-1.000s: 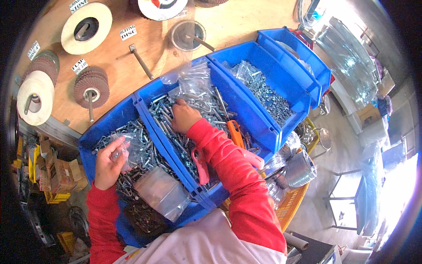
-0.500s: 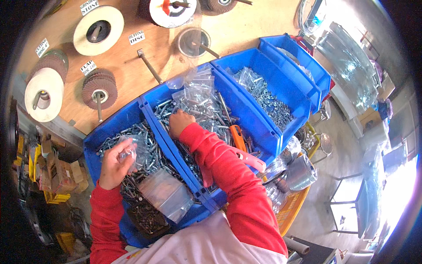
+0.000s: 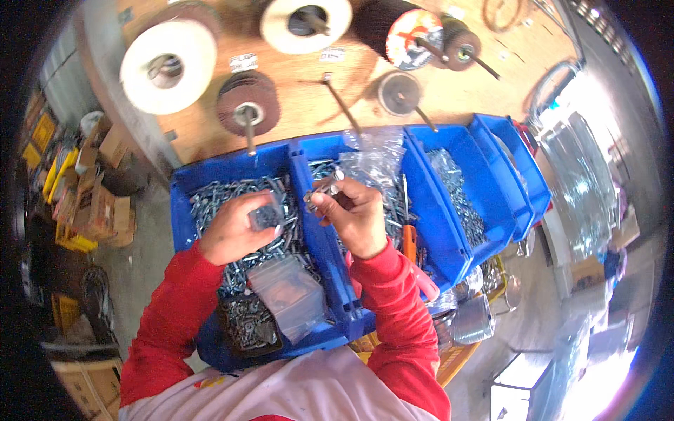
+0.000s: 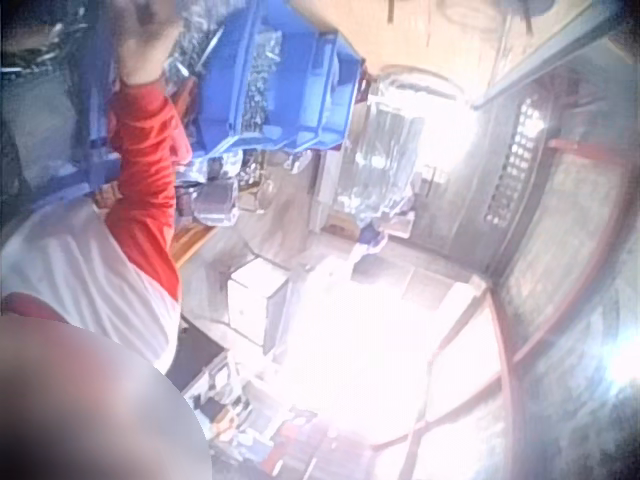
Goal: The person repeatedly scoops metal fasteners from a blue bin and places them into small clear plastic bags, then seals each bag. The person continues this cycle throughout the clip.
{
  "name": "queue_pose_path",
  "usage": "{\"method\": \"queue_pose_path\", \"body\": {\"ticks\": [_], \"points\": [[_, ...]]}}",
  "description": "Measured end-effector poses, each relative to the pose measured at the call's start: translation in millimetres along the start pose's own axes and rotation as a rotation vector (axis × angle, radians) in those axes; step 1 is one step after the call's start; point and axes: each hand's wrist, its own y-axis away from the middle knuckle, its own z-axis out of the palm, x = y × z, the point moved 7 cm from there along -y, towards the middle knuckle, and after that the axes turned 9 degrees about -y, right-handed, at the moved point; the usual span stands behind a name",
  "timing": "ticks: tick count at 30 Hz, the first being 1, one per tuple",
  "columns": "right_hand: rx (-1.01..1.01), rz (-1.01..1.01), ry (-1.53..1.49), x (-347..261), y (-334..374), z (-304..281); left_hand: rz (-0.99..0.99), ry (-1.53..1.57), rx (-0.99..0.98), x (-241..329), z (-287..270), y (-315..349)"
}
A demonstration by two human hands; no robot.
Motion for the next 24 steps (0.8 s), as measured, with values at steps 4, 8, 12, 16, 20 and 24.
{"method": "queue_pose_path", "body": {"ticks": [4, 8, 12, 16, 20, 24], "points": [[-0.106, 0.059, -0.237, -7, 6, 51, -0.066, 0.091, -0.081, 2, 4, 0], [-0.140, 0.027, 0.224, 2, 0, 74, 0.009, 0.176, 0.040, 13, -6, 2], [-0.204, -0.131, 0.380, -9, -5, 81, -0.031, 0.170, -0.001, 9, -6, 5], [-0.251, -0.121, 0.420, -21, -9, 82, -0.023, 0.198, -0.033, 4, 2, 4], [-0.114, -0.109, 0.329, -40, -2, 55, -0.194, 0.167, -0.112, -16, 12, 10], [0.208, -0.308, 0.416, -81, 36, -74, -0.248, 0.458, -0.104, -9, 8, 20]]}}
